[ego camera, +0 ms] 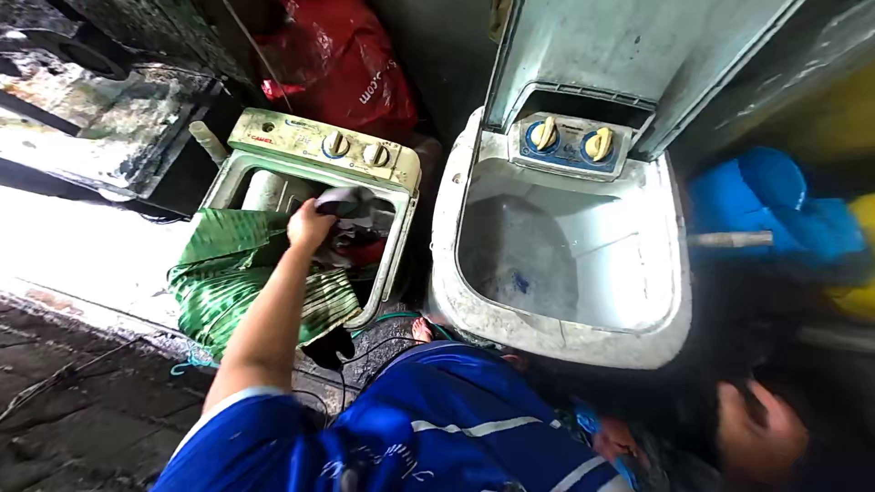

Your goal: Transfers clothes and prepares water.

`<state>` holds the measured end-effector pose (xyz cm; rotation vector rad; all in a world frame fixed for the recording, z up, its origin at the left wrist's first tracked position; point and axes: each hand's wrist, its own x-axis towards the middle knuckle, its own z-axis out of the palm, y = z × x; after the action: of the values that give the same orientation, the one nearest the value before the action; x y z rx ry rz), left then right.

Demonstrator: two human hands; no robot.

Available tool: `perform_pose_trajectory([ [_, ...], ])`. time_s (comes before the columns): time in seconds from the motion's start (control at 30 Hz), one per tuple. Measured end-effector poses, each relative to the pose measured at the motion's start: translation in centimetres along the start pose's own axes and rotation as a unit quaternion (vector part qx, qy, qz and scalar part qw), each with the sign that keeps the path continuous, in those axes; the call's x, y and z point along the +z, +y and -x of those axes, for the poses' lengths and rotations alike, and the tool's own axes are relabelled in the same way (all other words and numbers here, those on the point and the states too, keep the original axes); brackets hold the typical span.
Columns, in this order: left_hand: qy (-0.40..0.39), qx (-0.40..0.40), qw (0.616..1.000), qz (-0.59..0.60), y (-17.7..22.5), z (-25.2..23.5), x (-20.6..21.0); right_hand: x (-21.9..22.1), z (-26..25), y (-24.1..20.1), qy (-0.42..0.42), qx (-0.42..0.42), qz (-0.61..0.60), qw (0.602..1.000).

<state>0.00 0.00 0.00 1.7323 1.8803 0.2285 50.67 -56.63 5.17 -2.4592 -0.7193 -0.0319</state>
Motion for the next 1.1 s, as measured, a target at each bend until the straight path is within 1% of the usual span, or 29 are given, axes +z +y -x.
perform_pose_trajectory([
  [0.07, 0.026, 0.011, 0.995, 0.096, 1.0, 2.9, -2.9, 2.6, -1.2, -4.2, -0.037, -0.064, -0.007, 0.997],
  [0.13, 0.052, 0.034, 0.973, 0.221, 3.3, 6.7, -4.1, 5.7, -1.9, -8.4, -0.079, -0.096, -0.015, 0.992],
  [0.23, 0.038, 0.059, 0.927, 0.369, 9.0, 12.0, -4.7, 10.7, -2.2, -12.0, -0.119, -0.17, -0.007, 0.978],
  [0.3, 0.01, 0.097, 0.889, 0.446, 13.6, 15.3, -4.8, 12.3, -2.4, -13.1, -0.119, -0.197, 0.024, 0.973],
  [0.33, -0.002, 0.131, 0.884, 0.449, 15.8, 16.8, -4.7, 12.5, -2.6, -13.3, -0.114, -0.195, 0.032, 0.974],
  [0.37, -0.02, 0.164, 0.892, 0.42, 18.1, 18.2, -4.6, 12.3, -2.7, -13.4, -0.111, -0.181, 0.04, 0.976],
  [0.4, -0.049, 0.186, 0.902, 0.387, 20.6, 19.4, -4.5, 12.0, -2.8, -13.4, -0.109, -0.165, 0.045, 0.979],
  [0.43, -0.083, 0.192, 0.897, 0.389, 23.1, 20.2, -3.9, 11.8, -2.8, -13.6, -0.106, -0.156, 0.05, 0.981],
  [0.47, -0.125, 0.186, 0.871, 0.437, 25.4, 20.7, -2.6, 11.7, -2.8, -13.7, -0.105, -0.15, 0.052, 0.982],
  [0.5, -0.169, 0.209, 0.825, 0.497, 27.2, 20.5, -0.5, 11.6, -2.8, -13.9, -0.108, -0.142, 0.059, 0.982],
  [0.53, -0.213, 0.257, 0.785, 0.522, 28.6, 20.0, 1.9, 11.7, -2.8, -14.1, -0.106, -0.133, 0.067, 0.983],
  [0.57, -0.258, 0.317, 0.77, 0.491, 29.3, 19.1, 4.3, 11.8, -2.7, -14.1, -0.099, -0.122, 0.072, 0.985],
  [0.6, -0.3, 0.369, 0.777, 0.412, 29.3, 18.2, 6.2, 11.9, -2.6, -14.1, -0.097, -0.106, 0.075, 0.987],
  [0.63, -0.333, 0.407, 0.793, 0.308, 28.7, 17.6, 7.4, 11.9, -2.6, -14.1, -0.102, -0.089, 0.078, 0.988],
  [0.67, -0.35, 0.42, 0.807, 0.223, 27.7, 17.3, 7.5, 11.9, -2.7, -14.2, -0.106, -0.077, 0.077, 0.988],
  [0.7, -0.351, 0.413, 0.82, 0.183, 26.2, 17.2, 6.4, 11.9, -2.8, -14.2, -0.106, -0.078, 0.07, 0.989],
  [0.73, -0.331, 0.395, 0.835, 0.194, 24.3, 17.2, 4.7, 12.0, -2.8, -14.1, -0.103, -0.093, 0.066, 0.988],
  [0.77, -0.281, 0.378, 0.852, 0.228, 22.1, 16.9, 2.7, 12.0, -2.9, -14.0, -0.105, -0.104, 0.062, 0.987],
  [0.8, -0.204, 0.37, 0.869, 0.257, 19.6, 15.8, 1.3, 12.1, -2.9, -14.0, -0.104, -0.112, 0.06, 0.986],
  [0.83, -0.126, 0.358, 0.89, 0.253, 16.9, 14.2, 0.1, 12.2, -2.9, -14.1, -0.103, -0.116, 0.059, 0.986],
  [0.87, -0.077, 0.333, 0.916, 0.209, 14.1, 12.3, -0.9, 12.2, -2.9, -14.2, -0.103, -0.119, 0.06, 0.986],
  [0.9, -0.064, 0.301, 0.94, 0.148, 11.3, 10.3, -1.5, 12.3, -2.9, -14.4, -0.105, -0.119, 0.061, 0.985],
  [0.97, -0.081, 0.26, 0.96, 0.069, 6.7, 7.0, -0.1, 12.3, -2.8, -14.7, -0.112, -0.114, 0.07, 0.985],
  [1.03, -0.108, 0.257, 0.958, 0.07, 5.3, 6.0, 3.3, 12.2, -2.7, -14.6, -0.11, -0.113, 0.076, 0.985],
  [1.1, -0.099, 0.278, 0.943, 0.151, 6.4, 7.0, 6.4, 12.3, -2.7, -14.4, -0.102, -0.119, 0.078, 0.985],
])
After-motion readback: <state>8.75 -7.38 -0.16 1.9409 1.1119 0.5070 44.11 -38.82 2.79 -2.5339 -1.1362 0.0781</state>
